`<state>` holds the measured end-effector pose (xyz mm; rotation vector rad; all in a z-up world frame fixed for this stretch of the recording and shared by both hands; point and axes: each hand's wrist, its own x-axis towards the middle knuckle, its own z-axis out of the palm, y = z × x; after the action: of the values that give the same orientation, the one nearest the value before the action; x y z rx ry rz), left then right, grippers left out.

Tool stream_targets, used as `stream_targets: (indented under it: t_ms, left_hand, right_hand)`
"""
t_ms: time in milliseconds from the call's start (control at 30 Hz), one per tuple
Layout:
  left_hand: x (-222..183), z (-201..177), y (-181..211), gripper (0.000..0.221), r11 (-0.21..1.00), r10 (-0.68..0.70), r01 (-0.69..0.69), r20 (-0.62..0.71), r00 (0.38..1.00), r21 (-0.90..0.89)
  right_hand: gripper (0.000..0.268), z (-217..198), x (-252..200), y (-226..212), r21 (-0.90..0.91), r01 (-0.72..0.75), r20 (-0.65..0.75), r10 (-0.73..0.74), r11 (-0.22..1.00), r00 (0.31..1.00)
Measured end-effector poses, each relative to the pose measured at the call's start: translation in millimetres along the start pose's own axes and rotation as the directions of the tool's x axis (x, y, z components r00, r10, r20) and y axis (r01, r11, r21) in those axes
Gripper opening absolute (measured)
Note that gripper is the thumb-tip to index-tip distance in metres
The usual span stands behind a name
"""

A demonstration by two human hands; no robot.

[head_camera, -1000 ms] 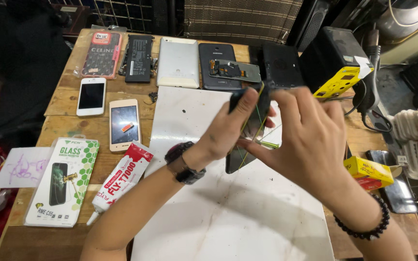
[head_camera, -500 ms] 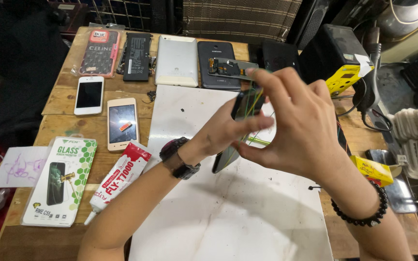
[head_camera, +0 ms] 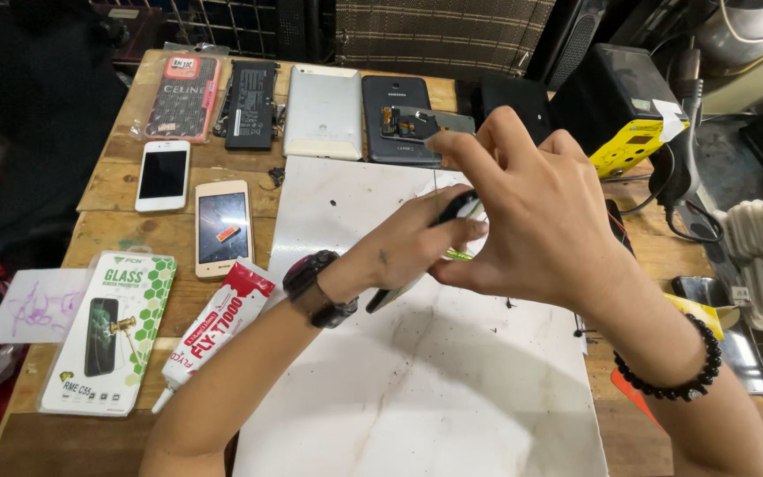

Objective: The person secures a smartphone with multiple rubber bands, then removes them to inspect the device. They proceed to remove the back cover of a second smartphone, extract the SIM card tray, and reassemble the back cover. The workspace contains various phone parts and tools.

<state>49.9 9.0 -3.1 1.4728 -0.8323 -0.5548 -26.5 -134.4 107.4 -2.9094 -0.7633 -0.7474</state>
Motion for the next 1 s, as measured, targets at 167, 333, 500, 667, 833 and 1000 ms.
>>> stream_targets:
  t_ms: [167, 333, 500, 667, 833, 1000]
  left_hand:
    - [-2, -9, -1, 0.072, 0.969, 0.108, -0.097, 0.033, 0.994, -0.228]
    - [-4, -9, 3, 0.083, 0.950, 0.160, -0.163, -0.032, 0.987, -0.265]
    - [6, -15, 1, 0.089, 0.907, 0.127, -0.215, -0.251, 0.960, -0.363]
    - [-1, -32, 12, 0.077, 0.741, 0.142, -0.317, -0.324, 0.935, -0.592]
    - [-9, -40, 23, 0.069, 0.637, 0.181, -0.395, -0.369, 0.911, -0.662]
    - [-11, -30, 29, 0.068, 0.557, 0.197, -0.432, -0.393, 0.898, -0.709]
  right_hand:
    - [0.076, 6, -7, -1, -0.040, -0.104, -0.071, 0.101, 0.994, 0.992]
    - [0.075, 19, -26, -18, -0.038, -0.138, -0.228, 0.125, 0.990, 0.966]
    - [0.049, 40, -57, -38, -0.117, -0.090, -0.300, 0.051, 0.989, 0.953]
    - [0.031, 64, -91, -43, -0.145, 0.141, -0.222, -0.171, 0.979, 0.960]
    - [0.031, 83, -123, -12, 0.466, 0.127, -0.295, 0.019, 0.876, 0.955]
    - [0.032, 95, -147, 6, 0.957, 0.108, 0.049, 0.517, -0.269, 0.854]
